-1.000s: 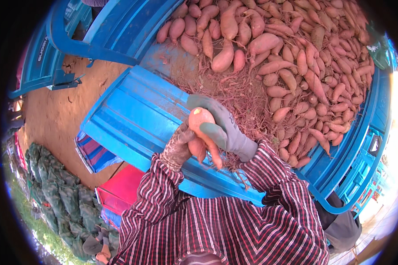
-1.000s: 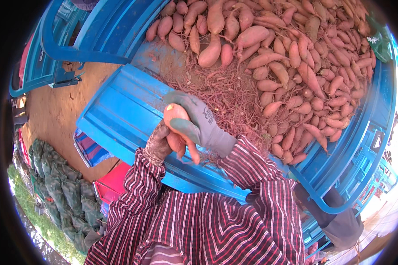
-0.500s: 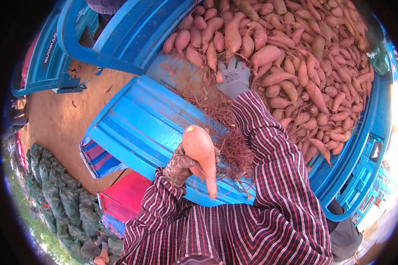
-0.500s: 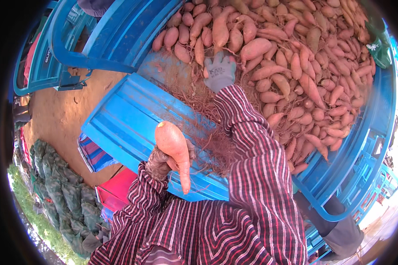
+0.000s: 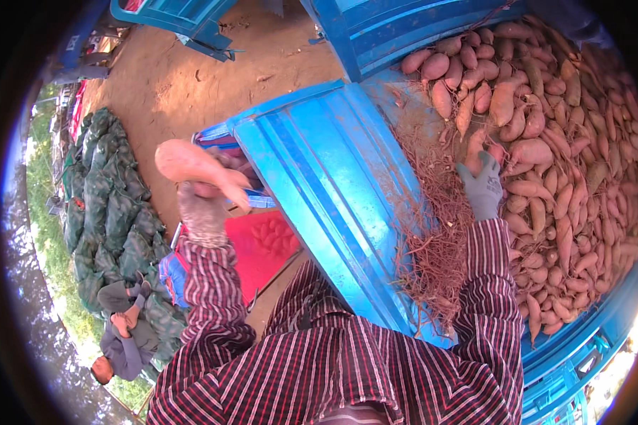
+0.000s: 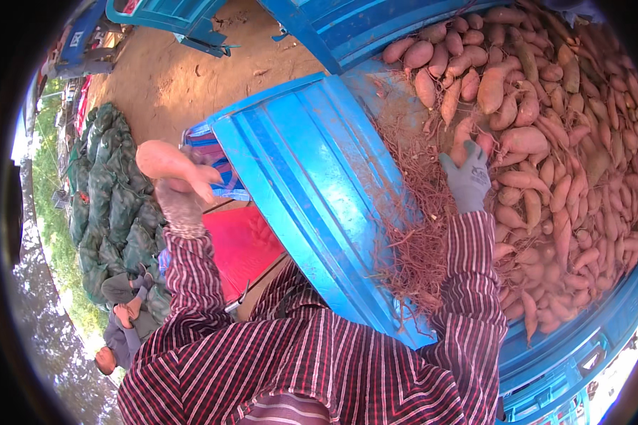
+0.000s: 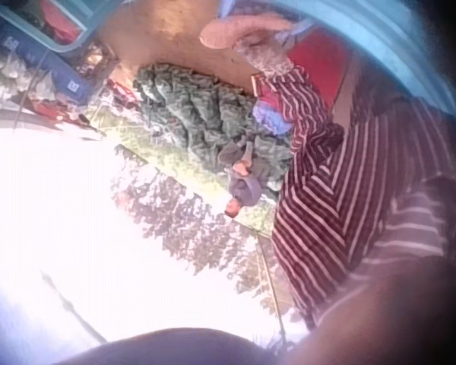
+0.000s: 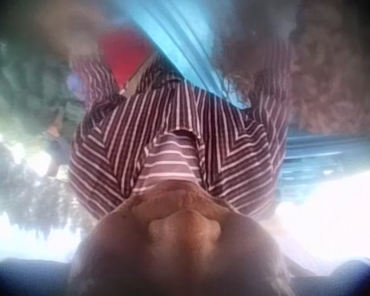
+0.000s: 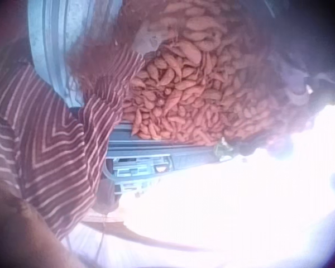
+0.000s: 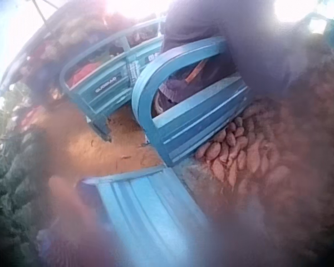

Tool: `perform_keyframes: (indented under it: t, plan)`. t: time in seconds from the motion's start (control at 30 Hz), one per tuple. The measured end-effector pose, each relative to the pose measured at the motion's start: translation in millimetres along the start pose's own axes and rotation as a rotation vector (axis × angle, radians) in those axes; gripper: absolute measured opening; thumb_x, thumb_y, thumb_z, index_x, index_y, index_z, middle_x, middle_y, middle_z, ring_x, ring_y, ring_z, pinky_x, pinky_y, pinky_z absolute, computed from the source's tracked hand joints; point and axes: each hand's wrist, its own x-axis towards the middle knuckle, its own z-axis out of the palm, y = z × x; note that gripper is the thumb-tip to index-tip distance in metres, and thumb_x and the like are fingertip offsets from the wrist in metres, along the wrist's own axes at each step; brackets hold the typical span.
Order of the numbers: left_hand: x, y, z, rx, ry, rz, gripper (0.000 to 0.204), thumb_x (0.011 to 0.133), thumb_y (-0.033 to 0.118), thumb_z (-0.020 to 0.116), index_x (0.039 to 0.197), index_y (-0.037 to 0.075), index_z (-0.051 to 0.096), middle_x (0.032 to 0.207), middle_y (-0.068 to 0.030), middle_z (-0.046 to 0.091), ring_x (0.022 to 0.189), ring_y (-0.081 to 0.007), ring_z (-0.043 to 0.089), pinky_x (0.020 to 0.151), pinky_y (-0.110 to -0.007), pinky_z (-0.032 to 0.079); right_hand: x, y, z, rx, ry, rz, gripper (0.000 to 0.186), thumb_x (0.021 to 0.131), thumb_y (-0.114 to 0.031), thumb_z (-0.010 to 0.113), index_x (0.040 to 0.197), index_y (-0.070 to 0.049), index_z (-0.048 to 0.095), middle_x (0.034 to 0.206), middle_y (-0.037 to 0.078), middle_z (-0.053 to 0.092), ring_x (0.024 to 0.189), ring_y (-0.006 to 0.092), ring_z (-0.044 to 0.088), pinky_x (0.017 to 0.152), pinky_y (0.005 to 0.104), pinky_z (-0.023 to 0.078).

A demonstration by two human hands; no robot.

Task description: The person sorts sweet potatoes by hand, removing attached roots and transferring them from a blue truck bed into a red crate. The worker repeatedly picks up tubers, cleans off debris, and places them into the crate while another person assists in the background.

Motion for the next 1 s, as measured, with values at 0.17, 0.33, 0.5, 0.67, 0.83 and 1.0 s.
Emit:
perform_keyframes:
  t: [0.17, 0.33, 0.5, 0.67, 0.83, 1.0]
  plan:
    - [12.7, 42.6, -66.4, 0.553, 0.348, 0.204, 0.050, 0.093, 0.025, 0.060, 0.134, -0.001, 0.047, 0.130, -0.0167, 0.055, 0.120, -0.0344, 0.053, 0.106, -0.048, 0.041, 4.0, -1.7, 19.9, -0.025, 0.100, -0.059, 0.078, 0.079, -0.045, 0.071, 0.142, -0.007, 0.045, 0.139, 0.021, 0.050, 0.120, 0.0410, 0.054, 0.097, 0.0483, 0.047]
    - [18.1, 16.8, -17.9, -0.064, 0.104, 0.097, 0.061, 0.085, 0.040, 0.065, 0.131, 0.002, 0.053, 0.129, -0.0154, 0.057, 0.126, -0.0335, 0.050, 0.109, -0.053, 0.036, -39.5, 20.5, 2.3, 1.115, 0.015, 0.192, 0.059, 0.085, -0.012, 0.069, 0.137, 0.004, 0.047, 0.129, 0.010, 0.056, 0.115, 0.0179, 0.055, 0.095, 0.0298, 0.047]
    - [-2.7, -94.2, 106.1, -0.241, -0.181, -0.254, 0.074, 0.078, 0.052, 0.065, 0.138, 0.011, 0.050, 0.134, -0.0140, 0.057, 0.127, -0.0340, 0.051, 0.104, -0.057, 0.040, -104.3, 4.5, -27.2, 2.032, -0.223, 0.294, 0.061, 0.090, -0.026, 0.059, 0.143, 0.001, 0.041, 0.142, 0.013, 0.050, 0.129, 0.0238, 0.051, 0.110, 0.0378, 0.038]
    - [-15.7, -193.6, 174.6, -0.229, -0.175, -0.648, 0.069, 0.084, 0.048, 0.062, 0.136, 0.004, 0.052, 0.129, -0.0159, 0.062, 0.121, -0.0320, 0.057, 0.106, -0.054, 0.042, -140.3, -24.9, -35.9, 1.937, -0.220, 0.318, 0.071, 0.085, -0.032, 0.065, 0.144, 0.001, 0.041, 0.140, 0.013, 0.051, 0.128, 0.0254, 0.051, 0.108, 0.0375, 0.041]
    - [-30.1, -214.1, 182.7, 0.157, -0.108, -0.722, 0.070, 0.083, 0.033, 0.067, 0.140, -0.001, 0.044, 0.132, -0.0147, 0.056, 0.120, -0.0280, 0.056, 0.110, -0.040, 0.040, -164.3, -56.7, -41.9, 1.460, -0.121, 0.319, 0.066, 0.085, -0.021, 0.068, 0.140, 0.007, 0.042, 0.138, 0.015, 0.051, 0.128, 0.0224, 0.049, 0.110, 0.0348, 0.037]
    - [-26.9, -221.0, 179.8, -0.033, -0.095, -0.783, 0.068, 0.086, 0.034, 0.064, 0.142, 0.000, 0.043, 0.138, -0.0172, 0.053, 0.126, -0.0316, 0.053, 0.114, -0.045, 0.036, -180.0, -75.8, -40.6, 1.465, -0.080, 0.401, 0.070, 0.085, -0.019, 0.069, 0.143, 0.006, 0.038, 0.140, 0.015, 0.048, 0.130, 0.0218, 0.046, 0.110, 0.0350, 0.036]
